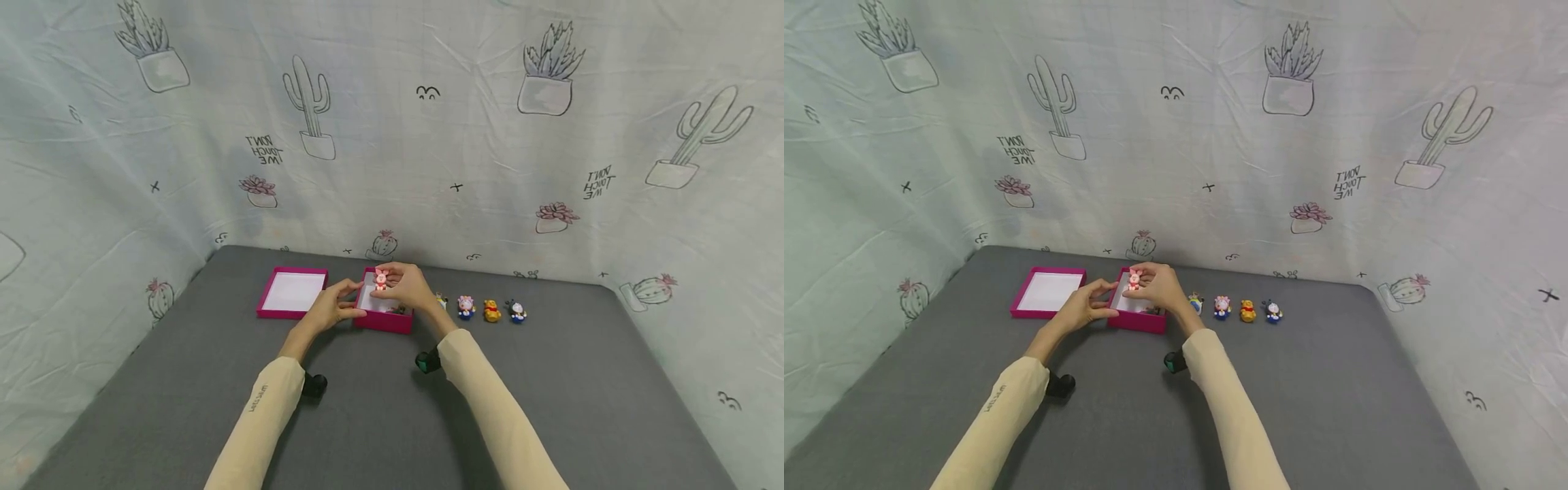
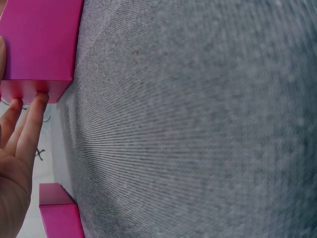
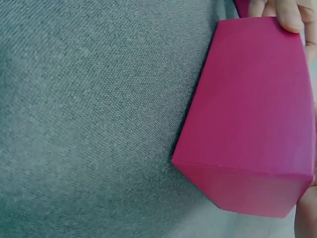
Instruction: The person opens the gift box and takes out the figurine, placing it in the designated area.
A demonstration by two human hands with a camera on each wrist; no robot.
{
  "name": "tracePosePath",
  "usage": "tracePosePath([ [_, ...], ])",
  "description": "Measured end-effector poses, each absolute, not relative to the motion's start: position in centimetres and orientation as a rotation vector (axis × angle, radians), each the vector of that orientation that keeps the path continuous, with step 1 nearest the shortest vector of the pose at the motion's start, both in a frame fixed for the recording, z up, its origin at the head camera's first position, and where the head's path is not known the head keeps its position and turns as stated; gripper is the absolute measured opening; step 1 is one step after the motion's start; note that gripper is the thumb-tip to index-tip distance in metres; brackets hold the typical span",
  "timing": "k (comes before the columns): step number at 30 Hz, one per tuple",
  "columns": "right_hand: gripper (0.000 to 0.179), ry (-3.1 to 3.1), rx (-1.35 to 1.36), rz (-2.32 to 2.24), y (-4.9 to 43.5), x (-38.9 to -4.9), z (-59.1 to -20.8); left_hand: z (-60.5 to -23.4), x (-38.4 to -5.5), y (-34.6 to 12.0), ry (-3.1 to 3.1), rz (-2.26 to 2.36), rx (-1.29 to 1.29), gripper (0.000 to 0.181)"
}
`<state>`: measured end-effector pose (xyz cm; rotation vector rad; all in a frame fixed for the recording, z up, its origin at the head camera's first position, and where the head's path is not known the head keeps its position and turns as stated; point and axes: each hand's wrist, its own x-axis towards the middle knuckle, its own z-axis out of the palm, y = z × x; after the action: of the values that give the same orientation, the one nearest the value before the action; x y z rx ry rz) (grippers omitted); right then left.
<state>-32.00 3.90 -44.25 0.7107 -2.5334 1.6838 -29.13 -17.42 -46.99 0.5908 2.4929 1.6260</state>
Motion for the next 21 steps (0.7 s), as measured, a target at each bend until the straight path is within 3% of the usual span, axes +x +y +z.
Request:
tracePosePath([
  [7,0.053,-2.419,0.712,1.843,4.8,-31.6,-43.9,-46.9,-29.0,-17.4,2.513,1.613,0.596,0.046],
  [21,0.054,-2.473,0.747,1.720,5.5,-30.8,-43.4,-46.8,-28.9,-17.3,2.508,1.600,0.579,0.050],
])
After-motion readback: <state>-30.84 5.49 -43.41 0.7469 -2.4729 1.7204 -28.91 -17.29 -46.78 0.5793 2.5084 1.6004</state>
